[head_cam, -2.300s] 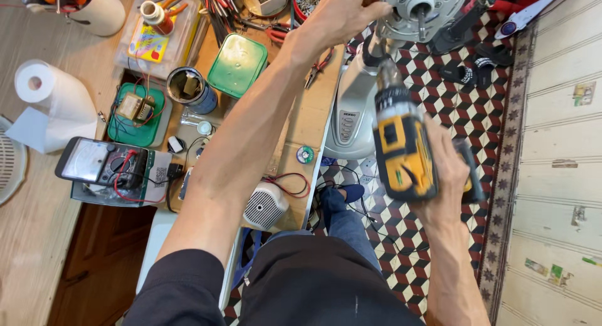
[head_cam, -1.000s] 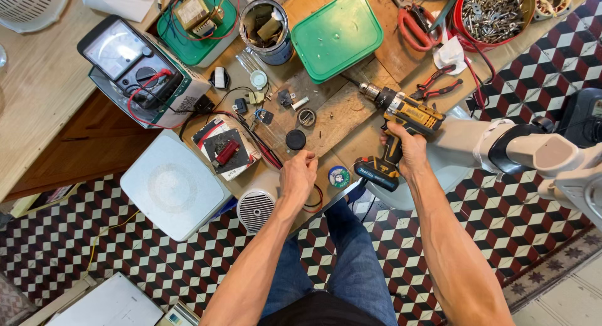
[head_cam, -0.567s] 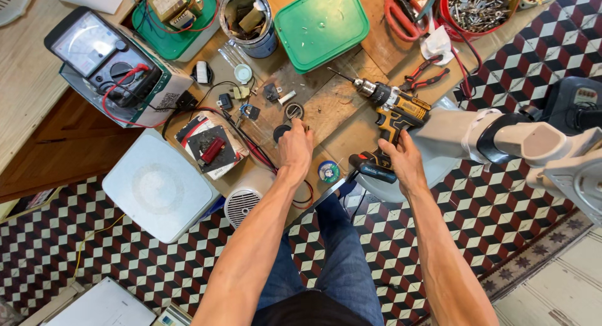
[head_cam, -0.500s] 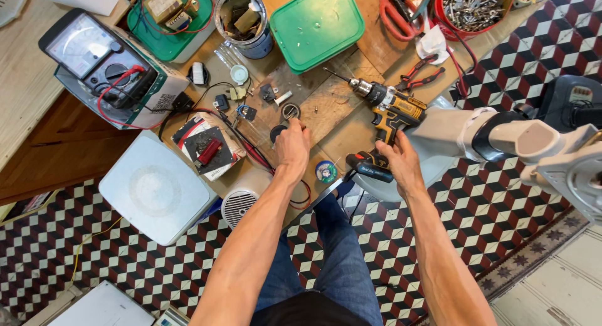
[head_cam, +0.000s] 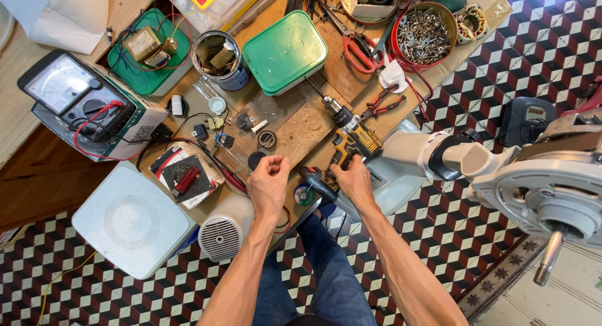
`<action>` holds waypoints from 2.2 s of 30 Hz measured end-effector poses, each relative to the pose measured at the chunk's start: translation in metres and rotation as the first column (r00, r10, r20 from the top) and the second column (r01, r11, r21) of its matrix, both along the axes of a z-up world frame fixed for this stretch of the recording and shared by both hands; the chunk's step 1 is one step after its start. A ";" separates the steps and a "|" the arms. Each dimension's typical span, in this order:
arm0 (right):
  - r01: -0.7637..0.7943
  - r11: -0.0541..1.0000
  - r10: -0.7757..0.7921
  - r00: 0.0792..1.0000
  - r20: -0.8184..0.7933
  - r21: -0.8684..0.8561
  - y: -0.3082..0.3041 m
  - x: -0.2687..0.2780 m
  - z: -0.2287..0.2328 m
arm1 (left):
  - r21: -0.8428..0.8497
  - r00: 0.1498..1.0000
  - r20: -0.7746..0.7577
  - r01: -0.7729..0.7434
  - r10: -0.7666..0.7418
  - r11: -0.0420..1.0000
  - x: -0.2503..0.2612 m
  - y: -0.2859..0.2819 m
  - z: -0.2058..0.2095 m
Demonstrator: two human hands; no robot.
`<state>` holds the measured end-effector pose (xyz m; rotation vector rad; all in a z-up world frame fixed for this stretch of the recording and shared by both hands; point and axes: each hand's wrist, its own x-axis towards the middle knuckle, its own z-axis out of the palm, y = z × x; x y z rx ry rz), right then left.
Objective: The person disassembles and reassembles a small white electrical appliance, likely a fan, using a cordless drill and pliers. They remove and reinstall screws, manipulate internal components and wires, and test the device by plugging it in.
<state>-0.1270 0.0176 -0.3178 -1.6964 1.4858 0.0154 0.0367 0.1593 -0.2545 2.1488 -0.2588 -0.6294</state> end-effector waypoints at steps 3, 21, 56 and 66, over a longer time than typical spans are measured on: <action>-0.310 0.951 0.300 0.926 -0.230 -0.007 -0.024 -0.002 0.015 | -0.048 0.998 -0.056 -0.011 0.009 0.999 -0.006 0.014 0.012; -0.692 0.443 0.352 0.719 -0.599 -0.570 -0.149 0.020 -0.026 | -0.210 0.813 -0.547 0.099 -0.201 0.973 -0.034 0.056 0.065; 0.056 0.993 -0.115 0.666 0.737 0.104 0.057 -0.212 0.375 | -0.609 0.850 0.091 0.459 -0.518 0.646 -0.220 0.012 0.297; -0.249 0.914 0.393 0.731 0.557 -0.319 -0.008 -0.220 0.415 | -0.443 0.766 0.598 0.562 -0.237 0.699 -0.253 -0.015 0.318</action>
